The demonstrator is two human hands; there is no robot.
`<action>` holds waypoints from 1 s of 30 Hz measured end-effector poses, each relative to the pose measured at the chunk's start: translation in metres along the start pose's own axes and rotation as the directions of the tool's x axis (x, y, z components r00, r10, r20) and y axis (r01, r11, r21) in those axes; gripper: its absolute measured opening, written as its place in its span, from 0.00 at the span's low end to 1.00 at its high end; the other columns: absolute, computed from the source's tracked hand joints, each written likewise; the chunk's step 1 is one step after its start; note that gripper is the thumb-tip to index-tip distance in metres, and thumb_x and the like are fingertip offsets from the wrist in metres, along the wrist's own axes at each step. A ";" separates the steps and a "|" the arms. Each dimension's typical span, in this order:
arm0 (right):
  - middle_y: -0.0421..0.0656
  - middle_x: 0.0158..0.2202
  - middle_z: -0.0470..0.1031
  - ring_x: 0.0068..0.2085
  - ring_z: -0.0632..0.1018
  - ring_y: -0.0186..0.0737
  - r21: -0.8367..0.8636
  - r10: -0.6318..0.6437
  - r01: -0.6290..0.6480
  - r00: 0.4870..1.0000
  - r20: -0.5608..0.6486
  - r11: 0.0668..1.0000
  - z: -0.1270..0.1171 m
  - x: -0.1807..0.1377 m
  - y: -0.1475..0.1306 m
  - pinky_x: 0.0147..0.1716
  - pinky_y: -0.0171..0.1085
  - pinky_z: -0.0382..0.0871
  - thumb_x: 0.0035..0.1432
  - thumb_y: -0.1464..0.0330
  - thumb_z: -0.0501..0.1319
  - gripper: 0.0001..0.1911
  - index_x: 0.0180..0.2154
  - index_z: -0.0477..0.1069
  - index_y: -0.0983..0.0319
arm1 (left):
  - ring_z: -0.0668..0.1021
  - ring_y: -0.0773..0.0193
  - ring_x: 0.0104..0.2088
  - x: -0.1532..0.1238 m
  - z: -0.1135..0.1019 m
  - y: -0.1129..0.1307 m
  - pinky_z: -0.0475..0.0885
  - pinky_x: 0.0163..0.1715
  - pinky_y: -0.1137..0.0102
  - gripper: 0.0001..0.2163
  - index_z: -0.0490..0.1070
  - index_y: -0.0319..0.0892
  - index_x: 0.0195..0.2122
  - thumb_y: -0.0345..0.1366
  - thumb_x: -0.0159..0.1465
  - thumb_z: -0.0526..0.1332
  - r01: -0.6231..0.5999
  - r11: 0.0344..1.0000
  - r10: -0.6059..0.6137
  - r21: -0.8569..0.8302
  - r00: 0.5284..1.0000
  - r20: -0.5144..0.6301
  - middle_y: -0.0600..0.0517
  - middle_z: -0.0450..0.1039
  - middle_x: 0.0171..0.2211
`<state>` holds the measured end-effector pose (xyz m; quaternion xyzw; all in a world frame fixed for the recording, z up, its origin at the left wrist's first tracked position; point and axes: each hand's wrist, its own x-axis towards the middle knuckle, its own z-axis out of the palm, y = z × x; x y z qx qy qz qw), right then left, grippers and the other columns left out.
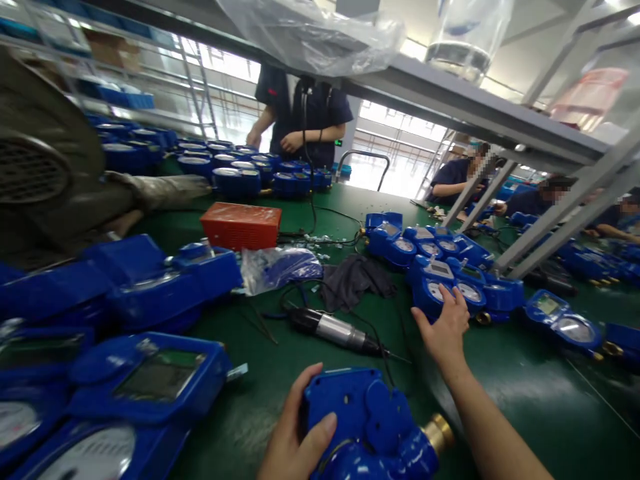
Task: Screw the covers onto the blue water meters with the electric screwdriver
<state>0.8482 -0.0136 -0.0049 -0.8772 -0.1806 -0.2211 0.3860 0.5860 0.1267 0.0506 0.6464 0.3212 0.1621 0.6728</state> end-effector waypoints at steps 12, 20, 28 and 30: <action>0.47 0.44 0.72 0.47 0.73 0.45 0.369 -0.539 0.405 0.491 0.685 0.837 0.037 -0.010 -0.127 0.49 0.51 0.68 0.57 0.57 0.63 0.23 0.49 0.67 0.65 | 0.63 0.46 0.61 0.000 -0.006 -0.019 0.57 0.61 0.53 0.31 0.51 0.47 0.62 0.51 0.62 0.60 -0.133 0.990 0.124 0.035 0.974 0.188 0.43 0.58 0.62; 0.48 0.48 0.71 0.47 0.74 0.46 0.473 -0.431 0.138 0.678 0.595 0.870 0.034 0.010 -0.122 0.50 0.52 0.68 0.53 0.63 0.65 0.29 0.55 0.62 0.63 | 0.65 0.45 0.60 0.000 -0.006 -0.021 0.58 0.60 0.51 0.33 0.48 0.47 0.63 0.47 0.60 0.61 -0.141 0.989 0.129 0.043 0.969 0.211 0.43 0.57 0.62; 0.37 0.32 0.61 0.35 0.72 0.35 0.931 0.007 -0.175 0.983 0.183 0.320 -0.093 0.060 -0.134 0.45 0.51 0.71 0.53 0.66 0.55 0.21 0.50 0.61 0.52 | 0.66 0.49 0.58 -0.001 -0.001 -0.018 0.57 0.60 0.52 0.28 0.51 0.50 0.61 0.46 0.63 0.58 -0.105 0.994 0.097 0.039 0.981 0.166 0.46 0.58 0.59; 0.39 0.30 0.61 0.33 0.71 0.37 0.980 0.131 -0.125 0.986 0.105 0.157 -0.114 0.049 -0.138 0.39 0.47 0.71 0.55 0.68 0.52 0.16 0.46 0.66 0.52 | 0.66 0.50 0.57 -0.001 0.000 -0.017 0.58 0.60 0.52 0.28 0.51 0.50 0.61 0.47 0.63 0.59 -0.097 0.995 0.090 0.038 0.983 0.159 0.47 0.58 0.59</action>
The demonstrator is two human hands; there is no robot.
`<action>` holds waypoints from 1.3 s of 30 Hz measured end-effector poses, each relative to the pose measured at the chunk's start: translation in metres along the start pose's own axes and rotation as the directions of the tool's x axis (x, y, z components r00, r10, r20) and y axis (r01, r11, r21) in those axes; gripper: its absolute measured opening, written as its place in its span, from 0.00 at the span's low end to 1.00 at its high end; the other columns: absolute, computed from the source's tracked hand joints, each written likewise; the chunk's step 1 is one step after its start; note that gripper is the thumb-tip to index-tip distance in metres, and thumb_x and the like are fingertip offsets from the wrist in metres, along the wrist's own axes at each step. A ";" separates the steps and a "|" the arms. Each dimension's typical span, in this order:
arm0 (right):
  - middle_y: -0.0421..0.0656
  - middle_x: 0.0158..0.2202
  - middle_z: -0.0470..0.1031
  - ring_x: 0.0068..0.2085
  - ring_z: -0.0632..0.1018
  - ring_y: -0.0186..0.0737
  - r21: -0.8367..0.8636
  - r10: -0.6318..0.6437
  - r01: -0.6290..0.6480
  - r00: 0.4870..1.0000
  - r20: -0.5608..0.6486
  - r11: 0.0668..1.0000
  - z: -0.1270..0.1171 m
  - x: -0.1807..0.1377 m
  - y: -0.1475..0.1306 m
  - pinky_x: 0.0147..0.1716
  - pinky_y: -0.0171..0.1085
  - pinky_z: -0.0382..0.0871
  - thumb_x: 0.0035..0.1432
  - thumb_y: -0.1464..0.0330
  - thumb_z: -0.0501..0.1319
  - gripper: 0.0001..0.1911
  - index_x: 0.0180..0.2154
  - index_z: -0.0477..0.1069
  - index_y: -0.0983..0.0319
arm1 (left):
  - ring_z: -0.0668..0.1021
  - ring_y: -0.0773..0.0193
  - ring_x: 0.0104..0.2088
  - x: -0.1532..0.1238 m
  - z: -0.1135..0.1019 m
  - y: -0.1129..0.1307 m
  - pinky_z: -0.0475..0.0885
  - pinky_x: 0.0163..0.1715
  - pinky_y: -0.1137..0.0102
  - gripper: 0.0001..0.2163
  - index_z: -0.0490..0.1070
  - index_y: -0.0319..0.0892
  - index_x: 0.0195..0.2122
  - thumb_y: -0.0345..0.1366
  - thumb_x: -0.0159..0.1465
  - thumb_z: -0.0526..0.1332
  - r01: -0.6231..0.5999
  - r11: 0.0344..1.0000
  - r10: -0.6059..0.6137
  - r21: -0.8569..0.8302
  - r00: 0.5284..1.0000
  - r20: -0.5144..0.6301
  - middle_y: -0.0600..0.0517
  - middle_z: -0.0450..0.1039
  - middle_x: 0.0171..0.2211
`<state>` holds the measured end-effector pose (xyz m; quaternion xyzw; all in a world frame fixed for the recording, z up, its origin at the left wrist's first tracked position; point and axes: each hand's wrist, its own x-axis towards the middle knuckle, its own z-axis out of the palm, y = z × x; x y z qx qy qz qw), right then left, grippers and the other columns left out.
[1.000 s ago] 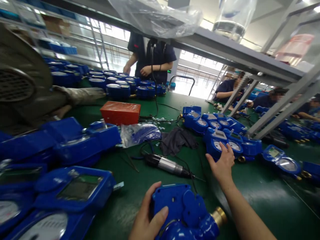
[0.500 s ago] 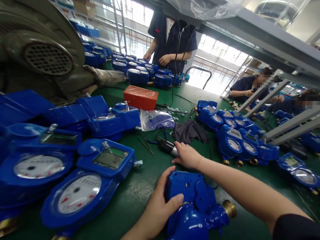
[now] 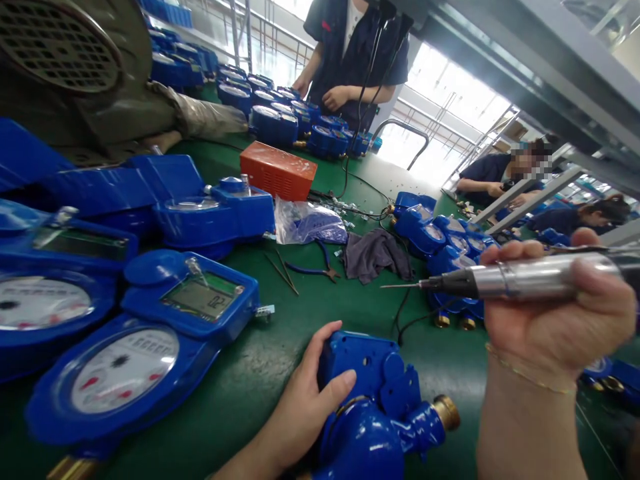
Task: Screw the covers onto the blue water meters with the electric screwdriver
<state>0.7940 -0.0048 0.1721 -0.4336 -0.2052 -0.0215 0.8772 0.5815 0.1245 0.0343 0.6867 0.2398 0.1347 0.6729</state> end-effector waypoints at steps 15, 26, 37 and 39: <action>0.37 0.24 0.51 0.23 0.62 0.38 -0.298 -0.066 0.156 0.955 0.291 0.942 0.051 -0.095 -0.018 0.25 0.41 0.64 0.63 0.62 0.48 0.12 0.42 0.69 0.48 | 0.66 0.49 0.58 0.000 0.003 -0.002 0.58 0.60 0.53 0.30 0.53 0.48 0.61 0.45 0.61 0.62 0.016 0.996 -0.016 -0.084 1.000 -0.004 0.46 0.61 0.59; 0.38 0.23 0.49 0.22 0.60 0.39 -0.389 -0.055 0.176 0.951 0.303 0.904 0.055 -0.098 -0.017 0.23 0.44 0.63 0.57 0.57 0.51 0.10 0.37 0.68 0.48 | 0.69 0.49 0.55 0.005 0.001 0.002 0.60 0.58 0.52 0.22 0.63 0.46 0.57 0.50 0.65 0.52 0.045 0.994 -0.052 -0.099 0.996 -0.071 0.48 0.67 0.55; 0.41 0.26 0.55 0.29 0.68 0.48 -0.467 0.016 0.142 0.948 0.318 0.873 0.038 -0.097 -0.015 0.37 0.60 0.69 0.52 0.56 0.56 0.20 0.49 0.65 0.43 | 0.80 0.50 0.39 0.029 -0.021 0.020 0.75 0.43 0.56 0.24 0.76 0.36 0.39 0.51 0.67 0.48 0.091 0.984 -0.046 0.150 0.959 -0.280 0.41 0.79 0.38; 0.41 0.25 0.55 0.28 0.68 0.47 -0.451 0.038 0.127 0.940 0.340 0.884 0.040 -0.097 -0.015 0.35 0.58 0.69 0.52 0.56 0.57 0.19 0.48 0.65 0.43 | 0.80 0.51 0.41 0.029 -0.022 0.015 0.75 0.43 0.58 0.25 0.73 0.34 0.43 0.53 0.66 0.51 0.114 0.990 -0.131 -0.081 0.961 -0.244 0.41 0.78 0.40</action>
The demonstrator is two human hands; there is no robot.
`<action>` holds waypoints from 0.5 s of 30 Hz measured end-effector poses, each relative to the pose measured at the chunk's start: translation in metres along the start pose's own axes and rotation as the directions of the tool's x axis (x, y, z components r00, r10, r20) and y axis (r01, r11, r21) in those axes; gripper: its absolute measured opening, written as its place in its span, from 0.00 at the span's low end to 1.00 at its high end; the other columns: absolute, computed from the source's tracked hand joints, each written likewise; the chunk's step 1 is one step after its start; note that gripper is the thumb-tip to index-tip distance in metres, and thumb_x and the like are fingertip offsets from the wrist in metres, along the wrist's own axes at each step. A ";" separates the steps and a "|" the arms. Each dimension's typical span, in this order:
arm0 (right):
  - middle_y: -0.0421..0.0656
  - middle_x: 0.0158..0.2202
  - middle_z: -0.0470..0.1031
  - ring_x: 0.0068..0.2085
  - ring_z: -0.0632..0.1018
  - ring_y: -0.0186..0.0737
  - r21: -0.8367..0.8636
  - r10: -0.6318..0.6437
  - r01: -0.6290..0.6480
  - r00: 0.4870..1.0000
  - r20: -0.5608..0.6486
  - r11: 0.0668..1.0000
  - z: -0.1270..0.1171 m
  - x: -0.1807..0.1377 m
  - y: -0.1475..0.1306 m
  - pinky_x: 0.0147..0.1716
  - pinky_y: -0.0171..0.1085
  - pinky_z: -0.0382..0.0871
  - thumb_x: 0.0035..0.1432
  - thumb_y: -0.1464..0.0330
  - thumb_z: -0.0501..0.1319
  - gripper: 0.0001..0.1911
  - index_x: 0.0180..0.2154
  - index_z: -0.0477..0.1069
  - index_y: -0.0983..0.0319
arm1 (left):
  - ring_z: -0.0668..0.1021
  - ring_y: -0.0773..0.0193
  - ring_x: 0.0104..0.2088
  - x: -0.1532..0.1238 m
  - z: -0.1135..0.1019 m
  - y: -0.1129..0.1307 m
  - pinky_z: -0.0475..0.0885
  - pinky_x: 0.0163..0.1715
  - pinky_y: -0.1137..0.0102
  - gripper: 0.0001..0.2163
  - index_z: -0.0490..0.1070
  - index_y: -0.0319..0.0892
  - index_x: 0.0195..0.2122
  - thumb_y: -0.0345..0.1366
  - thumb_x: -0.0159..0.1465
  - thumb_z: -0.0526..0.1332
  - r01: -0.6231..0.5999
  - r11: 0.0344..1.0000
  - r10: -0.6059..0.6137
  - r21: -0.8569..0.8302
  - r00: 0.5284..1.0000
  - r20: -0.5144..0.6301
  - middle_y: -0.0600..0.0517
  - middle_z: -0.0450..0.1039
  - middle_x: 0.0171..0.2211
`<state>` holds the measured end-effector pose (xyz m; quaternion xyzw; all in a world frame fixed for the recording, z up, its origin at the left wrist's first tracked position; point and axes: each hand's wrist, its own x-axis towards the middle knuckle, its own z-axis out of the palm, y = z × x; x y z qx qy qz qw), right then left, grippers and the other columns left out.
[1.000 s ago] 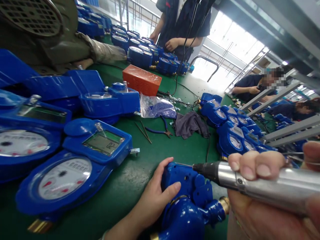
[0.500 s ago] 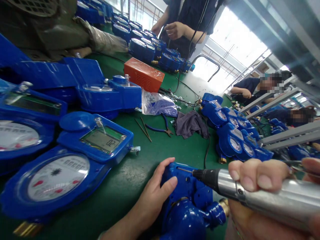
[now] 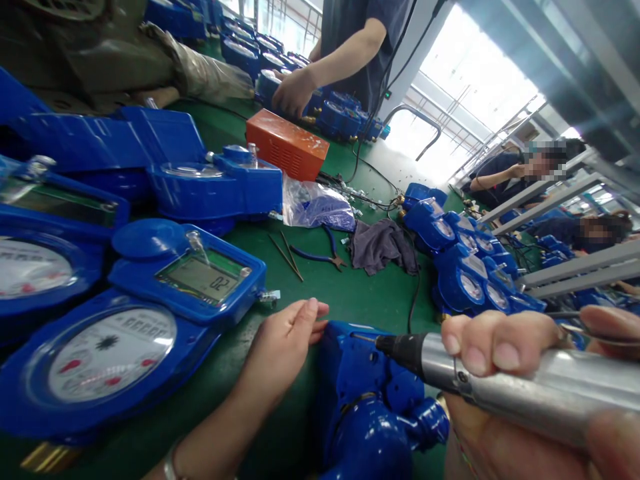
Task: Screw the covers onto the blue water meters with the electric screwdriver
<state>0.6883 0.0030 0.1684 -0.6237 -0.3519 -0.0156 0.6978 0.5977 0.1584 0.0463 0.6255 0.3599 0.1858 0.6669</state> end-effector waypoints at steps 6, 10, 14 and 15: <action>0.41 0.24 0.59 0.24 0.66 0.44 0.023 -0.069 0.068 0.996 0.052 0.997 0.023 0.004 -0.011 0.32 0.54 0.71 0.56 0.55 0.55 0.17 0.47 0.67 0.44 | 0.66 0.48 0.59 -0.018 0.002 -0.014 0.59 0.60 0.54 0.30 0.57 0.46 0.62 0.55 0.63 0.56 -0.145 0.976 0.096 0.162 0.956 0.279 0.45 0.63 0.60; 0.41 0.24 0.63 0.25 0.68 0.43 0.078 -0.070 0.060 0.990 0.122 0.995 0.028 0.002 -0.008 0.29 0.50 0.71 0.57 0.57 0.56 0.16 0.48 0.66 0.46 | 0.63 0.44 0.61 -0.025 0.001 -0.014 0.57 0.59 0.50 0.41 0.43 0.46 0.67 0.54 0.58 0.62 -0.138 0.959 0.047 0.246 0.938 0.344 0.42 0.58 0.62; 0.40 0.25 0.64 0.26 0.69 0.42 0.137 -0.101 0.086 0.989 0.112 0.987 0.031 -0.003 0.004 0.29 0.47 0.71 0.57 0.59 0.58 0.16 0.49 0.64 0.49 | 0.62 0.45 0.61 -0.025 0.001 -0.012 0.55 0.61 0.50 0.43 0.42 0.42 0.66 0.55 0.57 0.62 -0.119 0.962 0.026 0.245 0.936 0.350 0.40 0.56 0.62; 0.40 0.26 0.64 0.26 0.69 0.41 0.162 -0.112 0.094 0.988 0.108 0.982 0.032 -0.004 0.007 0.29 0.47 0.71 0.58 0.60 0.58 0.16 0.49 0.64 0.51 | 0.62 0.46 0.61 -0.025 0.002 -0.011 0.55 0.61 0.51 0.43 0.42 0.42 0.66 0.54 0.57 0.63 -0.121 0.962 0.028 0.246 0.936 0.350 0.40 0.56 0.63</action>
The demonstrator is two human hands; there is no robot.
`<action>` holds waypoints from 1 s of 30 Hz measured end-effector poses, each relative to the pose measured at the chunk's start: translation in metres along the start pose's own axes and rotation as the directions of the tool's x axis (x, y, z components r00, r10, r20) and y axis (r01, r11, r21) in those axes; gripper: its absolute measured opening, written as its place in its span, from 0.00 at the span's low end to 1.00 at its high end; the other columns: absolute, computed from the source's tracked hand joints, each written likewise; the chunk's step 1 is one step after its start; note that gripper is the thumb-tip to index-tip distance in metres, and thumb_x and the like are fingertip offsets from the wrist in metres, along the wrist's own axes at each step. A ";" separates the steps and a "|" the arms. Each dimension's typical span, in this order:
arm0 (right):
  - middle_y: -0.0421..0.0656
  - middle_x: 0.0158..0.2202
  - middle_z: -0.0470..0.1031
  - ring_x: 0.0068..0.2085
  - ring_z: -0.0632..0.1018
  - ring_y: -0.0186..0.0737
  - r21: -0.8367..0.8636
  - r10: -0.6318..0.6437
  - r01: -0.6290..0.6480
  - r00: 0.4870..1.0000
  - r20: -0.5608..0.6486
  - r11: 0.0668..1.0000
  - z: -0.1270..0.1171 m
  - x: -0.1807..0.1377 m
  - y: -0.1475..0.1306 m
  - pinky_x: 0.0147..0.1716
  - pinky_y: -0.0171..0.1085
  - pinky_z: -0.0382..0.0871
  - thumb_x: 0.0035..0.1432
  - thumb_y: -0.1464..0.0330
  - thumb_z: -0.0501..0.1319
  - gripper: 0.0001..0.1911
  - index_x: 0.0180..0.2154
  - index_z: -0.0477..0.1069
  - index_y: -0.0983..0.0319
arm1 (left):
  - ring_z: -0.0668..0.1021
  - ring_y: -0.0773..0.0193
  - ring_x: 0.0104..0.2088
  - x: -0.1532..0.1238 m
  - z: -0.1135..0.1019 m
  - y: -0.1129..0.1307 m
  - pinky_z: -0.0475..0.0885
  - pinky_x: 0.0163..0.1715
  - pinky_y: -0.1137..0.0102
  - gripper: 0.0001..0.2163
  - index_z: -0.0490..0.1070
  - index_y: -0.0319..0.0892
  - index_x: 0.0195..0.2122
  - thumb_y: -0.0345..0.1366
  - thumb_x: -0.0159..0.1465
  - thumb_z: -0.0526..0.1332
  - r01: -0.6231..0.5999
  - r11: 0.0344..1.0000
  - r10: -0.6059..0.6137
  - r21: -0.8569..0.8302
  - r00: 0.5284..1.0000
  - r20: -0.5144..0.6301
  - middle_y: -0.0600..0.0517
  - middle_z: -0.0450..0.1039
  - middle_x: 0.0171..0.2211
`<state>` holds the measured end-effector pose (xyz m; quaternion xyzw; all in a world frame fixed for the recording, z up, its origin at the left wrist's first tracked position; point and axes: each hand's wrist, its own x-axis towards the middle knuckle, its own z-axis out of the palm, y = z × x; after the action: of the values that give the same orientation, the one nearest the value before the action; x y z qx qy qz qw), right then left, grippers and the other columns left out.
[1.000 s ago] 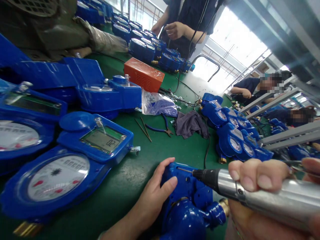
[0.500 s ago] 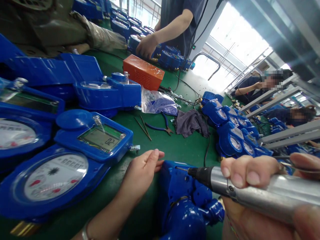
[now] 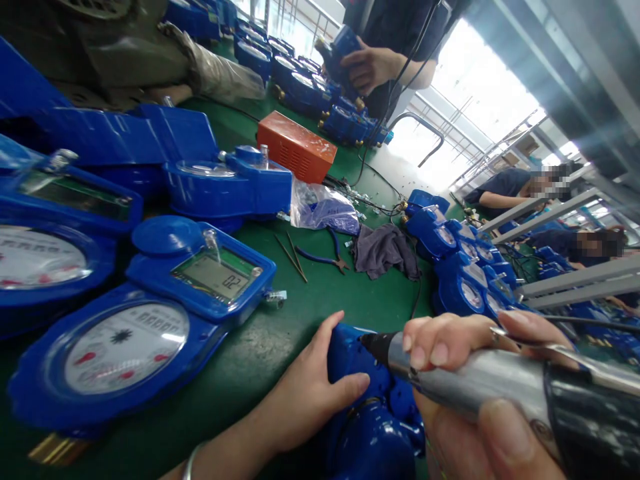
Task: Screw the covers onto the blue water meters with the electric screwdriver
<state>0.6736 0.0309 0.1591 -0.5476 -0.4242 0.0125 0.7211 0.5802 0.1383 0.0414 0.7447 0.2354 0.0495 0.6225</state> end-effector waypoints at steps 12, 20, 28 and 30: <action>0.38 0.30 0.71 0.30 0.73 0.37 0.243 -0.008 0.014 1.000 -0.025 0.970 -0.007 -0.015 0.015 0.32 0.44 0.70 0.55 0.66 0.61 0.18 0.48 0.61 0.56 | 0.66 0.48 0.56 0.004 0.006 -0.005 0.58 0.57 0.54 0.41 0.48 0.39 0.63 0.47 0.52 0.64 0.090 0.995 -0.093 -0.036 0.992 -0.086 0.40 0.62 0.56; 0.39 0.30 0.69 0.30 0.72 0.38 0.171 -0.090 0.082 0.995 0.036 0.982 -0.002 -0.013 0.016 0.33 0.44 0.69 0.58 0.66 0.59 0.17 0.49 0.61 0.57 | 0.70 0.50 0.50 0.005 0.004 -0.002 0.63 0.51 0.57 0.32 0.56 0.41 0.54 0.45 0.51 0.65 0.067 0.996 -0.072 -0.057 0.994 -0.077 0.44 0.67 0.49; 0.40 0.30 0.69 0.31 0.72 0.40 0.247 -0.054 0.063 0.998 -0.043 0.967 -0.003 -0.013 0.018 0.32 0.46 0.69 0.56 0.67 0.59 0.18 0.49 0.59 0.59 | 0.70 0.50 0.50 0.003 0.002 0.005 0.63 0.52 0.56 0.31 0.55 0.40 0.53 0.45 0.52 0.65 0.069 0.997 -0.071 -0.045 0.996 -0.053 0.43 0.67 0.48; 0.40 0.30 0.70 0.30 0.72 0.40 0.254 -0.021 0.031 0.999 -0.044 0.967 -0.004 -0.015 0.017 0.32 0.46 0.69 0.56 0.67 0.59 0.18 0.48 0.59 0.58 | 0.70 0.49 0.50 0.003 0.002 0.005 0.63 0.52 0.56 0.32 0.55 0.40 0.54 0.45 0.51 0.65 0.077 0.996 -0.079 -0.034 0.995 -0.060 0.43 0.66 0.49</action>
<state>0.6743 0.0277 0.1363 -0.4451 -0.4113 0.0461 0.7941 0.5852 0.1370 0.0452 0.7231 0.2825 0.0514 0.6283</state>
